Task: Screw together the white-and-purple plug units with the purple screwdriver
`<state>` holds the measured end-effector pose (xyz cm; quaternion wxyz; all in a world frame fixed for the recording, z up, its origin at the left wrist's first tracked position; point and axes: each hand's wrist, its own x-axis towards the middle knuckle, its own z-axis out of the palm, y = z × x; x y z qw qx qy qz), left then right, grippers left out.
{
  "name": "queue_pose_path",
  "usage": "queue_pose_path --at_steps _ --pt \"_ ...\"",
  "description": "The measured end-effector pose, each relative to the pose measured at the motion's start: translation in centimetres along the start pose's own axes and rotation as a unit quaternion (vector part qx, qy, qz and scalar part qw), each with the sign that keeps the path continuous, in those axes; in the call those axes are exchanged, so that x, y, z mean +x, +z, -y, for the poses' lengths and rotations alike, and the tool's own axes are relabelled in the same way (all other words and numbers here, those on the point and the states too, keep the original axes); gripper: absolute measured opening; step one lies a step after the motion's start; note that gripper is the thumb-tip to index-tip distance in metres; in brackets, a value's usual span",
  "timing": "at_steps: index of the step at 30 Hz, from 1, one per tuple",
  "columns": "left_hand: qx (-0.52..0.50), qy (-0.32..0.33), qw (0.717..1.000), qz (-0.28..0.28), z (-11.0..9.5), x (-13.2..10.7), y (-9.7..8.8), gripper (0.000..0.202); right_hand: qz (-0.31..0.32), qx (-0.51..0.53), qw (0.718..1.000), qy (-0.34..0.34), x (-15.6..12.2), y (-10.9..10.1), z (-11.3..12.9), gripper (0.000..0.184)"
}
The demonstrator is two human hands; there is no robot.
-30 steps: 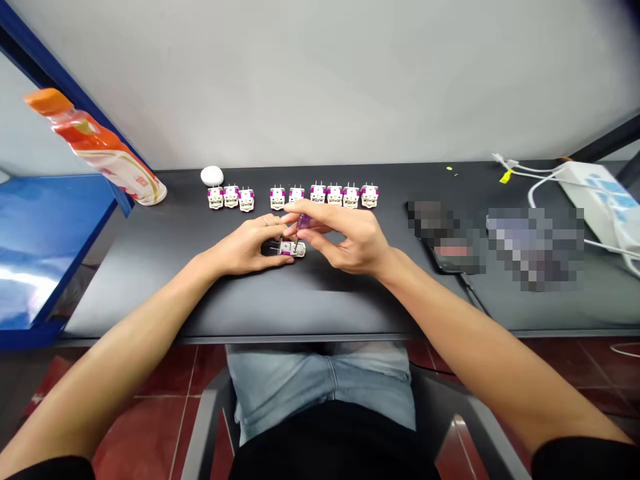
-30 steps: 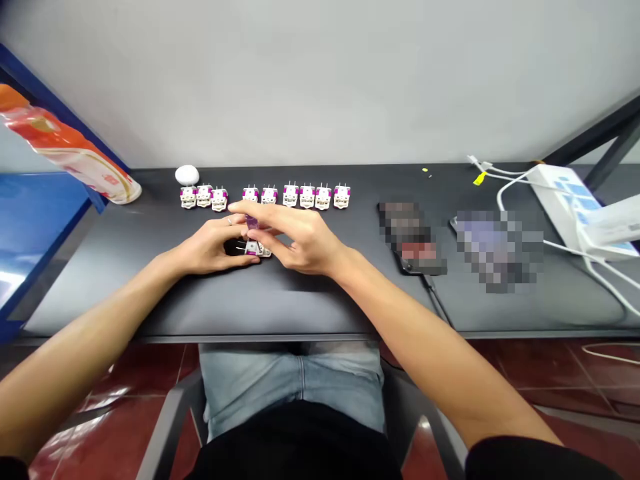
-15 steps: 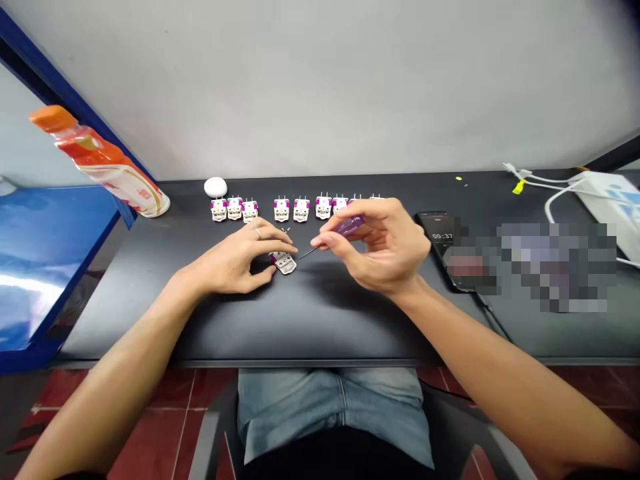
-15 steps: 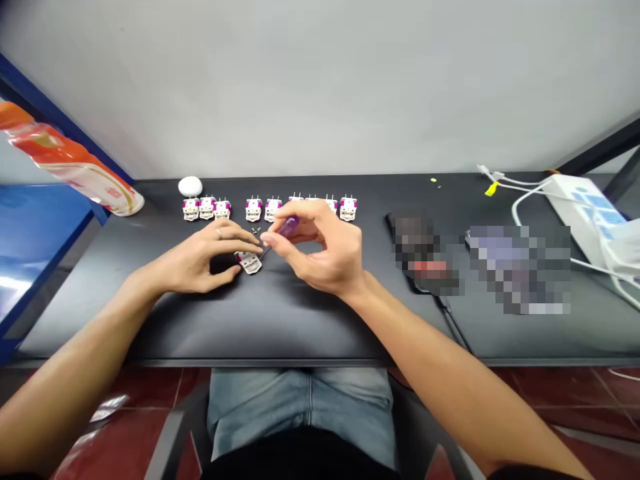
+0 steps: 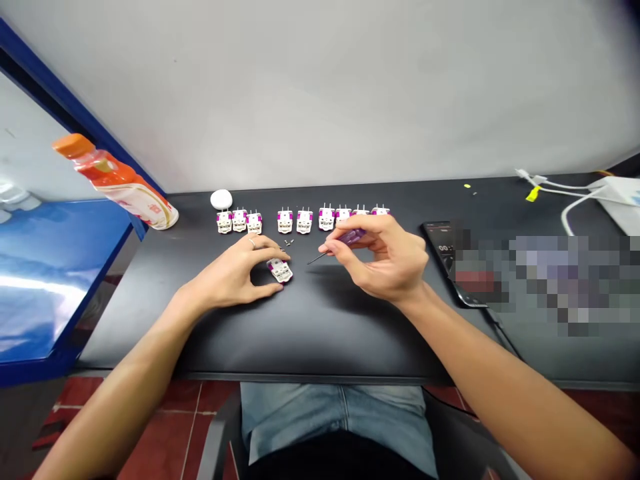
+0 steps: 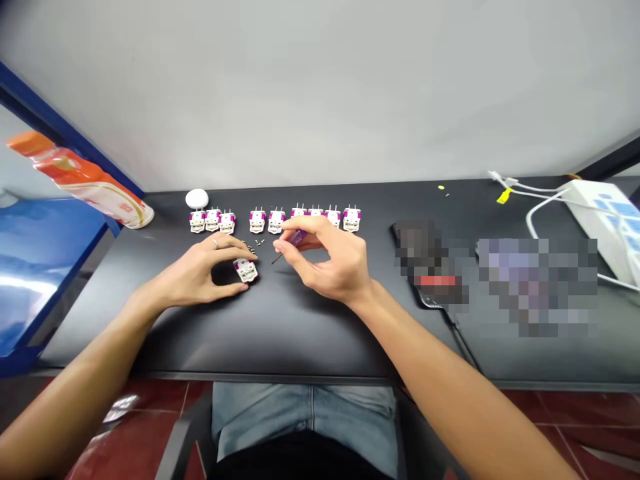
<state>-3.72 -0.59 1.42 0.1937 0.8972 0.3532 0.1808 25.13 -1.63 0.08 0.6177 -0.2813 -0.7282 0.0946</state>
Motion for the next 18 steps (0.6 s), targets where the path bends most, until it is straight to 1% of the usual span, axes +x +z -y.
queue_pose_path --at_steps 2,3,6,8,10,12,16,18 --pt "0.018 -0.002 1.000 0.009 -0.5 0.0 0.3 0.051 0.000 -0.003 1.000 -0.011 0.2 -0.1 0.0 0.030" --pt "0.029 -0.002 1.000 0.004 -0.8 0.0 0.6 0.052 0.001 -0.009 1.000 -0.023 0.3 -0.1 0.1 0.031" --pt "0.067 0.006 0.997 -0.025 -1.6 0.0 1.4 0.037 0.006 -0.043 0.997 -0.058 0.6 -0.2 0.2 0.032" --pt "0.083 0.024 0.995 -0.039 -1.8 0.1 1.5 0.034 0.007 -0.063 0.996 -0.069 0.8 -0.3 0.2 0.031" --pt "0.094 0.046 0.993 -0.052 -1.5 0.4 0.7 0.040 0.006 -0.069 0.995 -0.069 0.8 -0.3 0.1 0.031" --pt "0.105 0.061 0.990 -0.066 -0.8 1.1 -0.7 0.045 0.005 -0.068 0.996 -0.064 0.8 -0.4 0.1 0.030" --pt "0.103 0.059 0.992 -0.046 1.9 3.6 -3.9 0.052 0.007 -0.061 0.997 -0.055 0.7 -0.4 0.0 0.031" --pt "0.103 0.053 0.993 -0.024 3.3 5.0 -4.9 0.059 0.008 -0.058 0.997 -0.048 0.7 -0.5 -0.1 0.031"
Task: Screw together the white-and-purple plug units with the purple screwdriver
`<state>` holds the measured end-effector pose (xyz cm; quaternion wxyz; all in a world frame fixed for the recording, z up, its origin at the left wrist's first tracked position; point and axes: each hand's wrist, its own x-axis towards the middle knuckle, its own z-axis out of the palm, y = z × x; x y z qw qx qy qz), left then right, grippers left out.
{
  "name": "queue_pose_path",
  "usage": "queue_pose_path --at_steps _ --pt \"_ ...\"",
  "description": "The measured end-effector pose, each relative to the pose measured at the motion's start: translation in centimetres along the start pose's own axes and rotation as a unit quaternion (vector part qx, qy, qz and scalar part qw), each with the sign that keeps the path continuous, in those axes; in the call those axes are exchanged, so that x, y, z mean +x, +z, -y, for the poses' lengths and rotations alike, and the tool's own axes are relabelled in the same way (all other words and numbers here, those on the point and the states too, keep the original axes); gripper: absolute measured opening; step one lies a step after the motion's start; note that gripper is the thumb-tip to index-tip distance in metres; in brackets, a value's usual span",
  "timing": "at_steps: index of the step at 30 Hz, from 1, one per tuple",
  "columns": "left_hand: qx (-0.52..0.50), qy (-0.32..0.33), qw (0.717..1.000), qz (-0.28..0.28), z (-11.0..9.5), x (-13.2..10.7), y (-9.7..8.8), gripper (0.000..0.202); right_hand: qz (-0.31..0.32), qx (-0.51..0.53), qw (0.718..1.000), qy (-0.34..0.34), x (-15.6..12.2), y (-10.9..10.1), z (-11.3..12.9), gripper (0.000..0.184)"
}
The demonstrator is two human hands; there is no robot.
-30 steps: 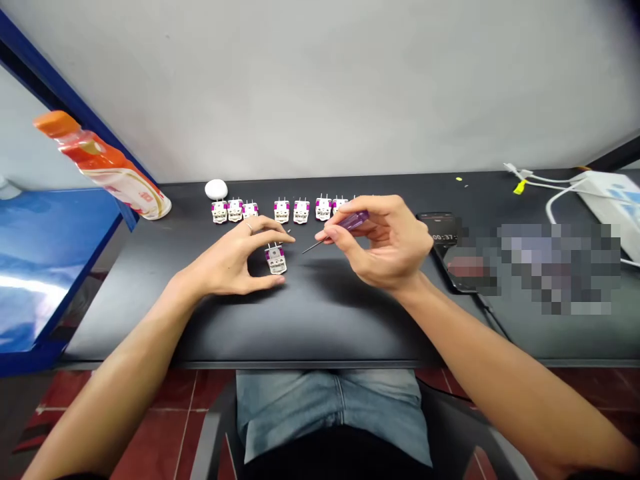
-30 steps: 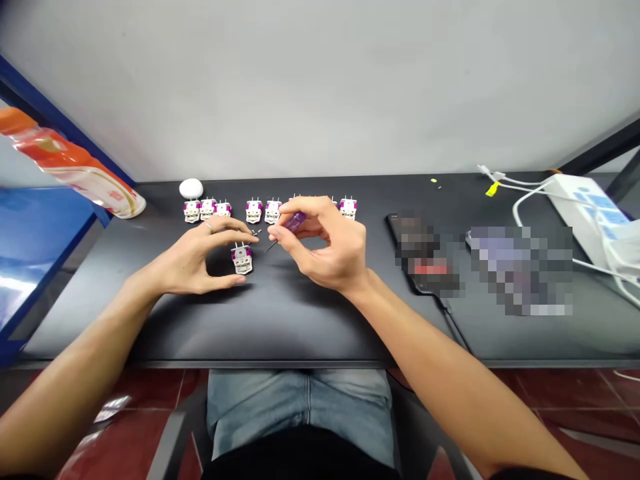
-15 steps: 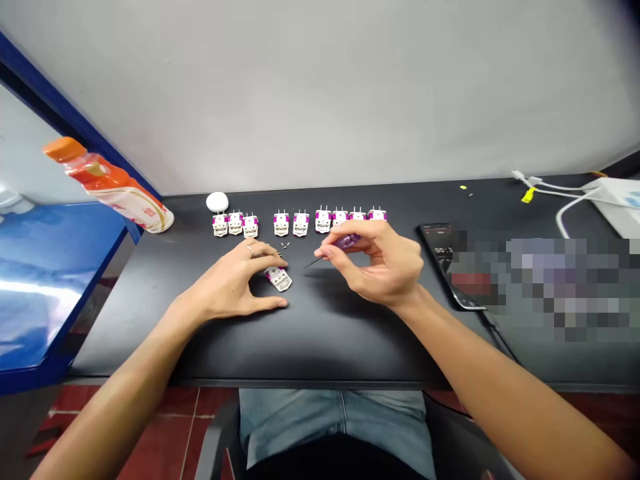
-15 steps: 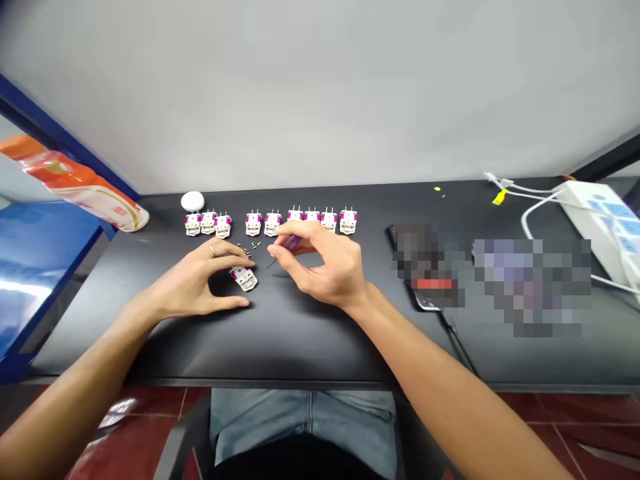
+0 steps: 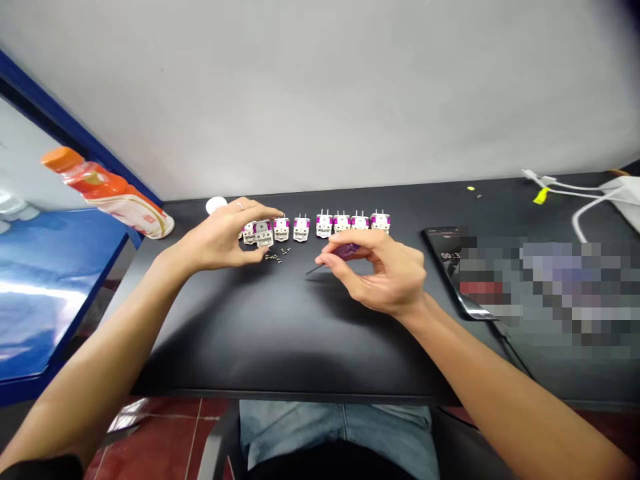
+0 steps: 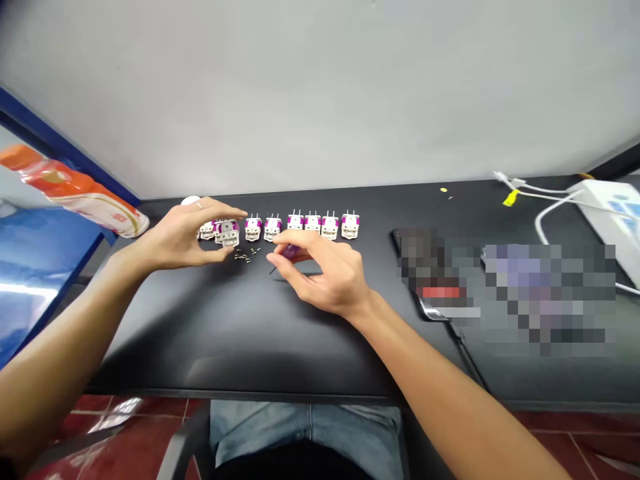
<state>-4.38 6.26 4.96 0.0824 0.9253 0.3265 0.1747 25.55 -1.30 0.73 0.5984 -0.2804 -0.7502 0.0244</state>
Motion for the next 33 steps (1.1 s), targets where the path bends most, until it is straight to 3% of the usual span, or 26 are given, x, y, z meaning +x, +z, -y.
queue_pose_path --at_steps 5,12,19,24,30,33 --pt "-0.002 -0.017 0.999 0.038 2.4 2.0 0.4 0.059 0.002 0.010 1.000 0.006 0.0 0.0 0.0 0.030" --pt "-0.034 -0.018 0.994 0.101 2.8 2.0 1.1 0.063 0.003 0.003 1.000 -0.013 0.2 0.0 0.0 0.035" --pt "-0.032 -0.009 0.998 0.061 2.6 3.0 2.2 0.060 0.070 0.034 0.996 0.040 0.0 -0.1 -0.4 0.036" --pt "-0.011 0.001 0.999 0.040 2.5 4.2 2.4 0.049 0.086 0.072 0.989 0.097 -0.1 0.5 -0.6 0.014" --pt "0.010 -0.015 1.000 -0.016 0.7 2.1 -0.1 0.052 0.092 0.108 0.982 0.122 -0.4 2.1 -0.8 0.006" --pt "0.011 -0.012 1.000 0.016 -1.3 0.1 -0.8 0.045 0.104 0.104 0.981 0.122 -0.5 2.6 -0.9 0.007"
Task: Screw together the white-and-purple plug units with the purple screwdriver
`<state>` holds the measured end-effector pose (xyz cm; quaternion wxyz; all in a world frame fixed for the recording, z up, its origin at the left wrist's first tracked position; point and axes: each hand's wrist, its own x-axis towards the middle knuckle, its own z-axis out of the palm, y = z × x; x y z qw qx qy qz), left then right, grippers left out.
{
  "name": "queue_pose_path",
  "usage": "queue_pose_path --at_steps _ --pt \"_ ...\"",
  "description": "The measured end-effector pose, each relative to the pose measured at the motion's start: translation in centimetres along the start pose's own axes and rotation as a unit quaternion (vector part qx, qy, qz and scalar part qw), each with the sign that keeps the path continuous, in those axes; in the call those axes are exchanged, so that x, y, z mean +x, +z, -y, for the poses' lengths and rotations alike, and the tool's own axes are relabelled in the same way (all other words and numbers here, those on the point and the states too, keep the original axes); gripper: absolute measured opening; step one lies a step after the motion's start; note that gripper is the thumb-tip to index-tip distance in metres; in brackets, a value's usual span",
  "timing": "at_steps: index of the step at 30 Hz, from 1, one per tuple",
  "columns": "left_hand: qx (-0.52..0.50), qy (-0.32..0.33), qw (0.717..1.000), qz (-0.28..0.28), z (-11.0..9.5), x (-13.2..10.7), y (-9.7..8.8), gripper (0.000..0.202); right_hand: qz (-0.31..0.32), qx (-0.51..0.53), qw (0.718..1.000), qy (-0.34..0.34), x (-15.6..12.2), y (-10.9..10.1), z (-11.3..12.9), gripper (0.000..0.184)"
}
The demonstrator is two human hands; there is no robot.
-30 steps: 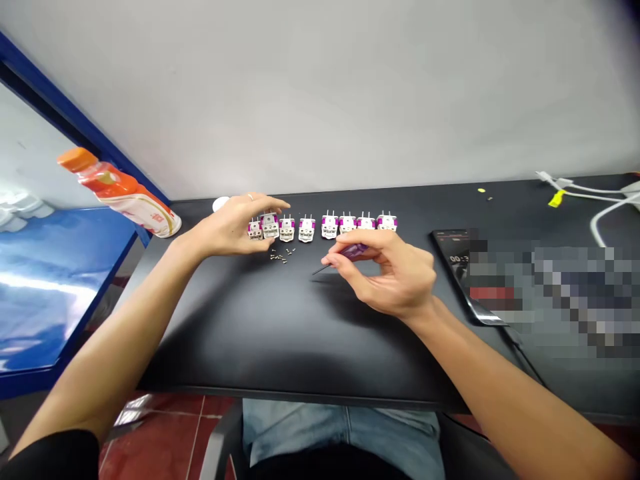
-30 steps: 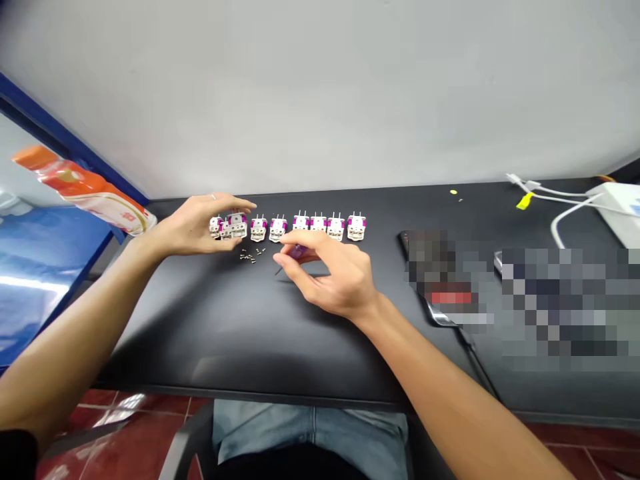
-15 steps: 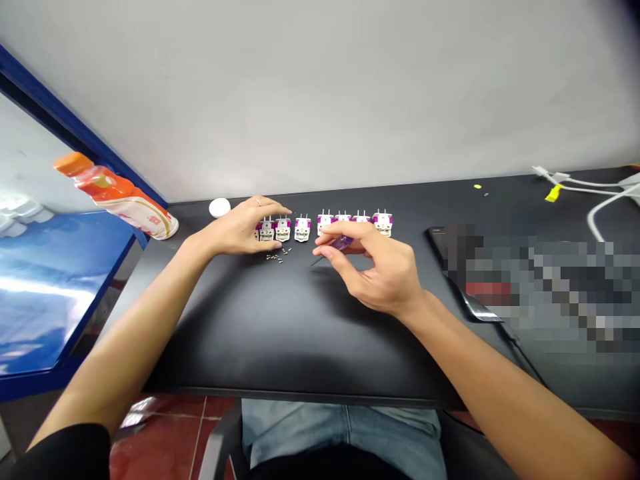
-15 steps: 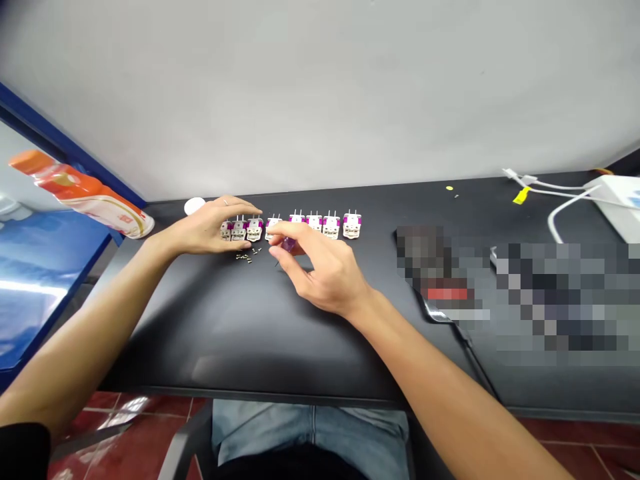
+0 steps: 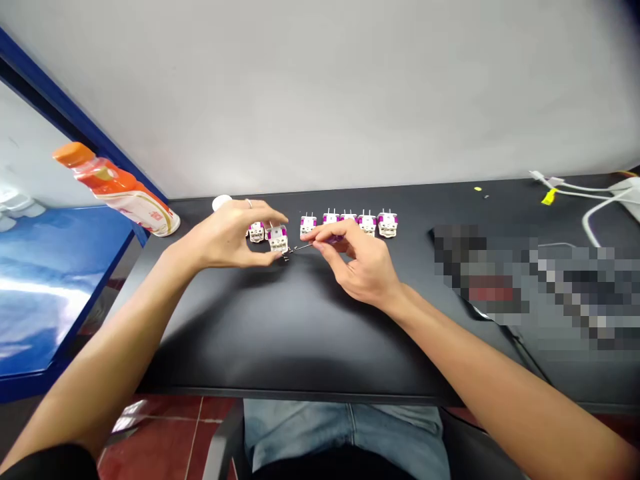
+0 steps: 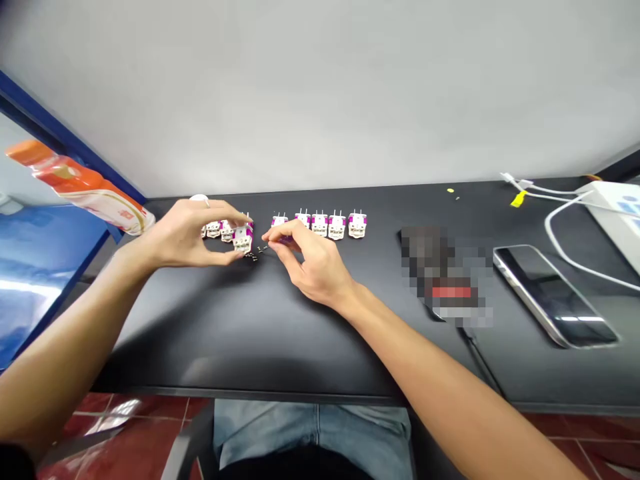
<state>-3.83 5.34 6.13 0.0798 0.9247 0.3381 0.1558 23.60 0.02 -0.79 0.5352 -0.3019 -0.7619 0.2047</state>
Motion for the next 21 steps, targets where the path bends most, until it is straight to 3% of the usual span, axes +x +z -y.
queue_pose_path --at_steps 3,6,9,15,19,21 --pt "0.017 0.038 0.999 0.033 -2.0 -1.5 0.6 0.041 0.007 -0.012 1.000 -0.006 0.0 0.1 -0.3 0.008" --pt "0.061 0.044 0.993 0.087 -3.4 -2.1 2.3 0.036 0.015 -0.031 0.999 -0.022 -0.1 0.1 -0.6 0.009" --pt "0.092 0.071 0.988 0.105 -4.3 -2.3 3.9 0.035 0.020 -0.046 0.998 -0.030 -0.2 0.0 -0.8 0.009" --pt "0.057 0.104 0.991 0.065 -3.6 -2.8 4.0 0.055 0.001 -0.045 0.999 -0.030 0.1 -0.2 -0.7 0.007" --pt "-0.063 0.084 0.990 0.097 -2.5 -2.9 3.5 0.032 -0.027 -0.042 0.998 -0.042 0.3 -0.6 -0.3 0.010" --pt "-0.096 0.053 0.990 0.086 -2.5 -2.8 3.9 0.022 -0.038 -0.038 0.998 -0.045 0.3 -0.9 -0.2 0.012"
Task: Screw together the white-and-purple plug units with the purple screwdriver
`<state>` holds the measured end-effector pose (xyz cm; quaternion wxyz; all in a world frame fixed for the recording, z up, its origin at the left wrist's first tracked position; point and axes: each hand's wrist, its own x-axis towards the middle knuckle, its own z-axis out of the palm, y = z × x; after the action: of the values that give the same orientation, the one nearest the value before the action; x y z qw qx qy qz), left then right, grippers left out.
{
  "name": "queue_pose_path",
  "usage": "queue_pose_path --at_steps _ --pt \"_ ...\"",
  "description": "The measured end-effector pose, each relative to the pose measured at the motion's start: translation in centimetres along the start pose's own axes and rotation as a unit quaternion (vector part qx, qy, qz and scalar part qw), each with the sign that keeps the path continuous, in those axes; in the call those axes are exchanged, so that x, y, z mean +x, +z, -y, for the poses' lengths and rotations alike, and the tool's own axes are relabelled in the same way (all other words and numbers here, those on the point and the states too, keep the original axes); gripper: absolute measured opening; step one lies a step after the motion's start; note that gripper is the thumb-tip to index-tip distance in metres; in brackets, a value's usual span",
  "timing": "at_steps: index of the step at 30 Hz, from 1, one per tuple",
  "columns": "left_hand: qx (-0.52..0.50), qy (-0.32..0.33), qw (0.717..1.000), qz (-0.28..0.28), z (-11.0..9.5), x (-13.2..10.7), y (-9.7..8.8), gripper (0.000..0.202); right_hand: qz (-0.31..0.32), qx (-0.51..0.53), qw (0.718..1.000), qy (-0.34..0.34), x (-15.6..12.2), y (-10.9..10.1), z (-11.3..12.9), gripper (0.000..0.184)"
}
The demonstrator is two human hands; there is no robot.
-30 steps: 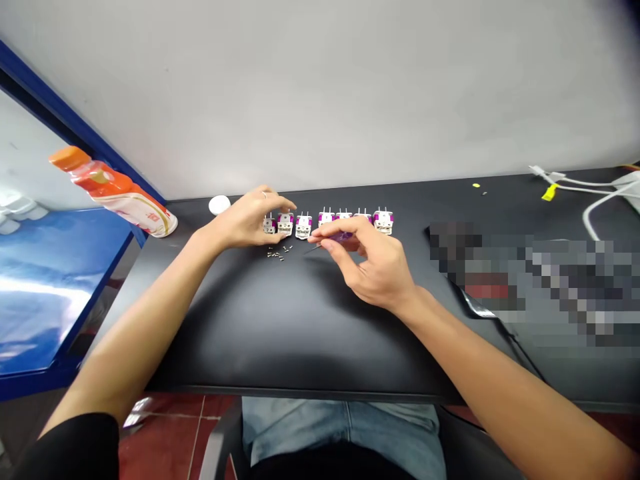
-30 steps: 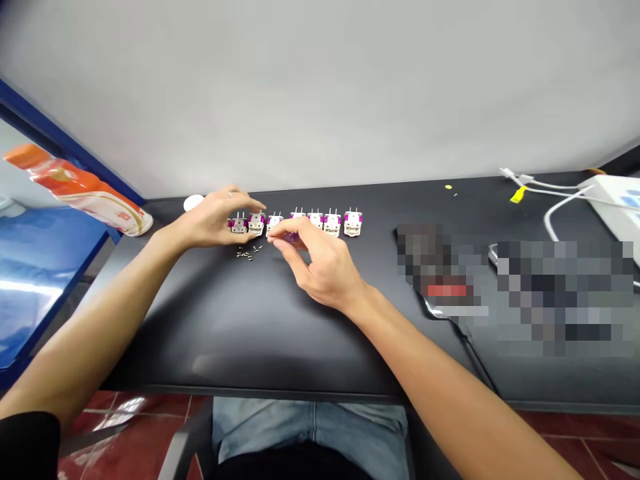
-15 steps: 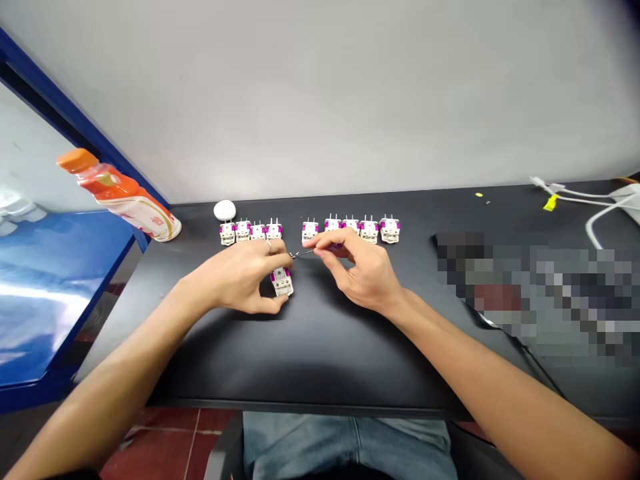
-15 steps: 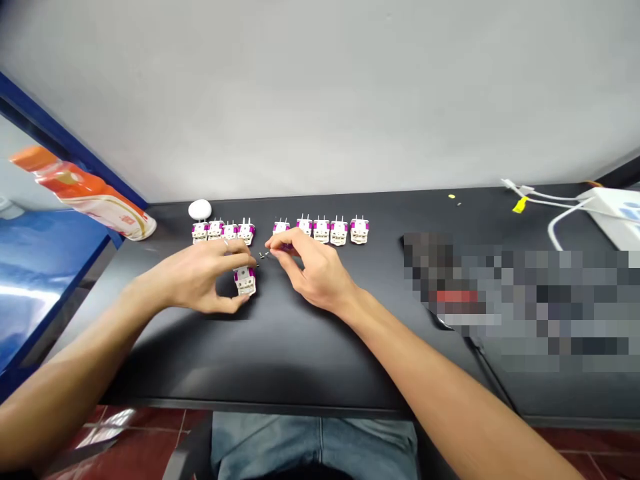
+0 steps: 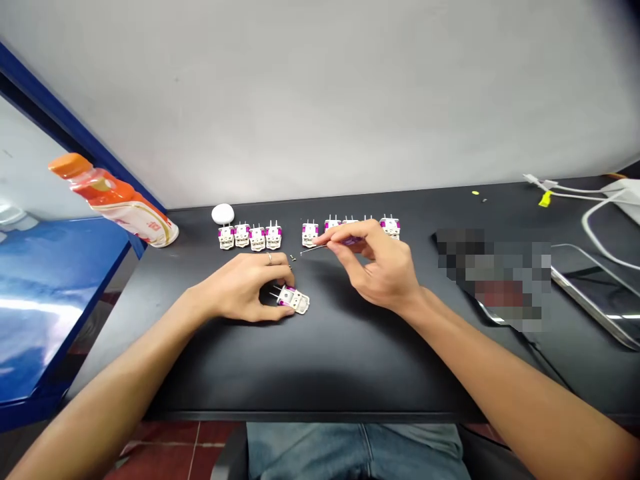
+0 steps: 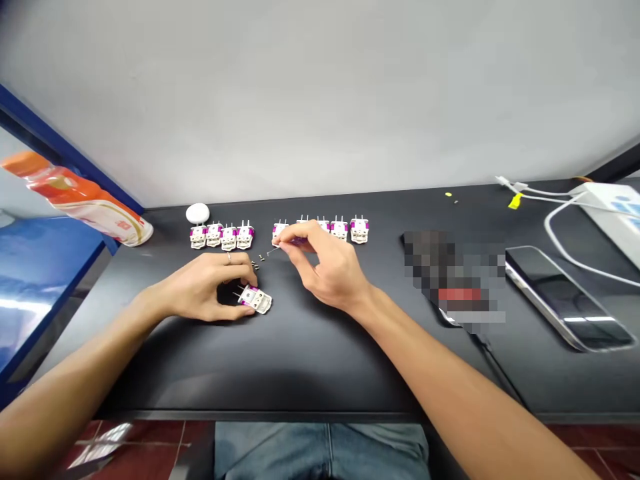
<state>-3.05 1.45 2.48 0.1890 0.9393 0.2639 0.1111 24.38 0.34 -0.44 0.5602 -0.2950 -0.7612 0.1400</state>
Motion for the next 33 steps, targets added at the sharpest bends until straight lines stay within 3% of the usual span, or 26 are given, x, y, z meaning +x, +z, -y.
queue_pose_path --at_steps 5,9,13,19,33 --pt "-0.046 -0.097 0.992 -0.063 -1.0 0.8 2.2 0.036 -0.033 0.010 0.999 0.004 -0.5 -0.8 0.4 0.018" --pt "-0.047 -0.138 0.987 -0.068 -1.6 1.1 2.9 0.049 -0.038 0.030 0.999 -0.005 -0.4 -1.5 1.4 0.024" --pt "-0.052 -0.121 0.989 -0.060 -1.7 0.9 2.5 0.045 0.005 0.048 0.998 0.032 -0.3 -2.2 2.4 0.020" --pt "-0.078 -0.094 0.990 -0.076 -1.8 0.9 2.4 0.036 0.047 0.009 0.999 -0.015 -0.7 -2.3 2.4 0.031" --pt "-0.104 -0.068 0.989 -0.085 -1.8 0.9 2.9 0.025 0.077 -0.019 0.997 -0.012 -0.9 -2.4 2.6 0.023"
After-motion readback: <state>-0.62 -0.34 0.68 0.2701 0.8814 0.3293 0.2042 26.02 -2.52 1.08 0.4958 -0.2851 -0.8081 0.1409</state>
